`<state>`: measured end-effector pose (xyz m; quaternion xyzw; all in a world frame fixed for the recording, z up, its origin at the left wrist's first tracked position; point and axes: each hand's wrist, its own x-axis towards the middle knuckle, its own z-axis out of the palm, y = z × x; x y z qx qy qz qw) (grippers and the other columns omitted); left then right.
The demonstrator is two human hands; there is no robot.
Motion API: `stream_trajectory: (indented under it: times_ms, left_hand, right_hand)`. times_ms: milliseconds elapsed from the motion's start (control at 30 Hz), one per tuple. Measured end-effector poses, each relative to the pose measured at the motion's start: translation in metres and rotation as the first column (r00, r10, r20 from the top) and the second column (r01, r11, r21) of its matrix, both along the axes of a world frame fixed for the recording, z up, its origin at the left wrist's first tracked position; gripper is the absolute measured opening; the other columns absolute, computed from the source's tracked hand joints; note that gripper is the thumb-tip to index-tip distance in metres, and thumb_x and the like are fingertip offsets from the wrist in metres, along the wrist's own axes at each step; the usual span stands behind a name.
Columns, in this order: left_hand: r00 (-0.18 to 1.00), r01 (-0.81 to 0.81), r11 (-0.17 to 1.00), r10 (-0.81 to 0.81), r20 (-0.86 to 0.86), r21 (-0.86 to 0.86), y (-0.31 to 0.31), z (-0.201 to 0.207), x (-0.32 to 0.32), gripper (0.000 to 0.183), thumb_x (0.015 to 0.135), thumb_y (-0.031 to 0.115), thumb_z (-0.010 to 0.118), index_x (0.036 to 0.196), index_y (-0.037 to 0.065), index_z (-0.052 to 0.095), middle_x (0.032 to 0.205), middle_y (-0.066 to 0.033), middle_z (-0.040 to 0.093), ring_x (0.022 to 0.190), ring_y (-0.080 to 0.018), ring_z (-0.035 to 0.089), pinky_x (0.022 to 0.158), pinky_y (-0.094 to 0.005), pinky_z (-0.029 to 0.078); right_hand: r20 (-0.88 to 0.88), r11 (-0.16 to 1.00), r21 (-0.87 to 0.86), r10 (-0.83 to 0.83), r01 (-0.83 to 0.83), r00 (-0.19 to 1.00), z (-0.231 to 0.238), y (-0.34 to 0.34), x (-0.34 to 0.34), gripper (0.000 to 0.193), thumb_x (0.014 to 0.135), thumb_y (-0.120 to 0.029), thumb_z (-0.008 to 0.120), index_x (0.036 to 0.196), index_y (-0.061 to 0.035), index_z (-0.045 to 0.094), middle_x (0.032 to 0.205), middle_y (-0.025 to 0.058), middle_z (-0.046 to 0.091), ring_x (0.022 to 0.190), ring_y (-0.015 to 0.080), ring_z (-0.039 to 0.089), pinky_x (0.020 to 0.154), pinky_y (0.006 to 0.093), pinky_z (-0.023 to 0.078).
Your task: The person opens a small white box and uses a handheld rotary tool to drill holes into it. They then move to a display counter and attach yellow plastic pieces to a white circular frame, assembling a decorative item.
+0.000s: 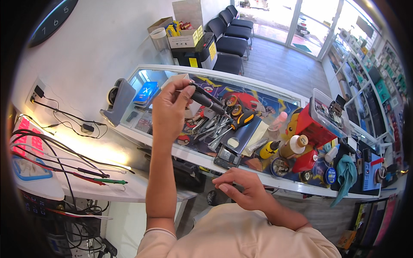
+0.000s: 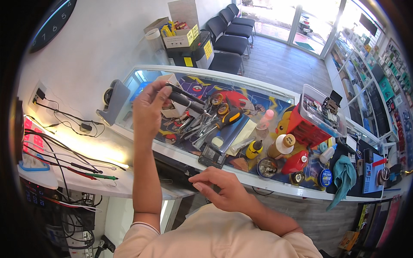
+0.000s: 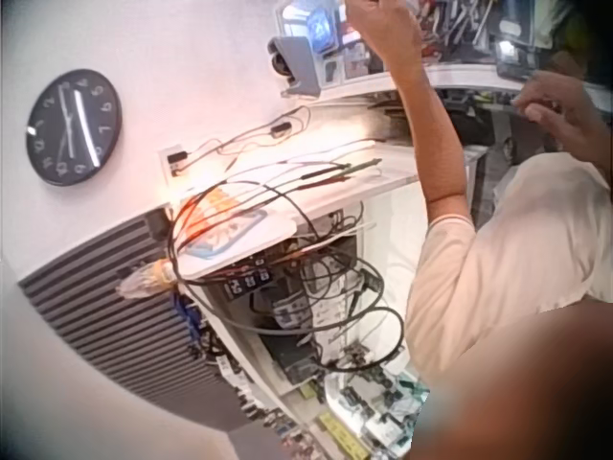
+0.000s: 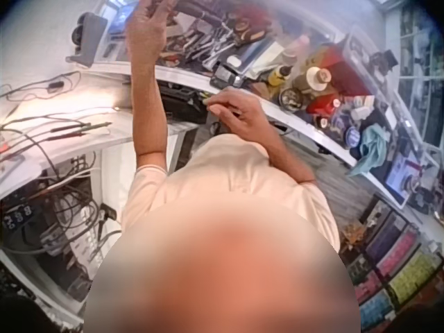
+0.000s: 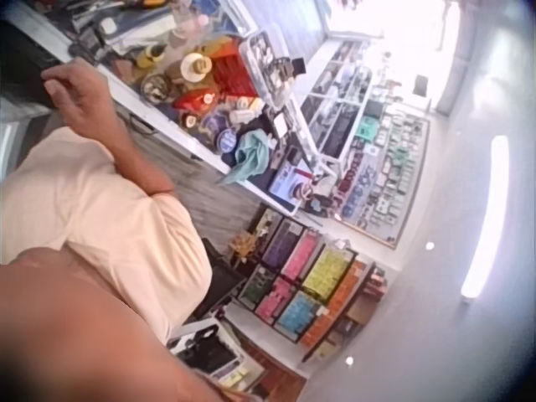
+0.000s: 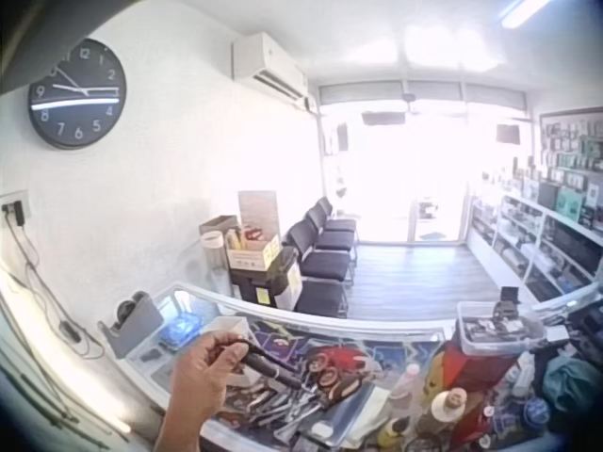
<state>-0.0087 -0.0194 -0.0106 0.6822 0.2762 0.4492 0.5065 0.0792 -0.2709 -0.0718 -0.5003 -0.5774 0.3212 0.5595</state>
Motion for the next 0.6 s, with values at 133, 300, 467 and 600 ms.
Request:
stream_trajectory:
  times_ms: [133,300,467,600]
  left_hand:
    - [0.993,-0.015,0.965,0.046,0.113,-0.261,-0.019,-0.060,0.027,0.025,0.101,0.018,0.071,0.118,-0.001,0.069,0.098,-0.0031,0.070,0.083,-0.0082,0.064,0.078,-0.0244,0.053]
    - [1.000,0.017,0.992,-0.019,-0.014,-0.121,-0.034,-0.098,0.021,0.021,0.101,0.012,0.068,0.118,0.001,0.067,0.101,-0.0034,0.069,0.086,-0.0091,0.064,0.079,-0.0244,0.052]
    - [0.974,-0.017,0.994,0.041,-0.222,0.107,-0.037,-0.100,0.008,0.027,0.097,0.011,0.071,0.122,0.003,0.065,0.108,-0.0033,0.063,0.090,-0.0100,0.058,0.080,-0.0259,0.049]
    - [0.918,-0.254,0.918,0.328,-0.221,0.305,-0.025,-0.103,-0.008,0.053,0.090,0.026,0.081,0.133,0.005,0.057,0.127,-0.0087,0.053,0.110,-0.0216,0.053,0.094,-0.0366,0.045]
  right_hand:
    - [-0.059,0.999,-0.038,0.036,-0.038,0.998,-0.003,-0.001,-0.006,0.020,0.099,-0.005,0.066,0.118,-0.0011,0.073,0.097,0.0105,0.070,0.087,0.0179,0.067,0.077,0.0288,0.055]
    - [-0.060,0.995,-0.087,0.035,-0.041,0.998,-0.011,-0.007,-0.005,0.019,0.100,-0.006,0.066,0.116,-0.0017,0.073,0.099,0.0102,0.070,0.088,0.0185,0.068,0.078,0.0301,0.055]
    - [-0.065,0.993,-0.110,0.026,-0.033,0.998,-0.016,-0.007,-0.002,0.019,0.099,-0.007,0.066,0.116,-0.0019,0.073,0.099,0.0094,0.070,0.087,0.0176,0.068,0.078,0.0306,0.055]
    - [-0.027,0.997,-0.063,-0.035,0.033,0.999,-0.019,0.007,0.003,0.023,0.099,-0.007,0.067,0.121,-0.0021,0.070,0.104,0.0108,0.069,0.089,0.0182,0.067,0.078,0.0307,0.055]
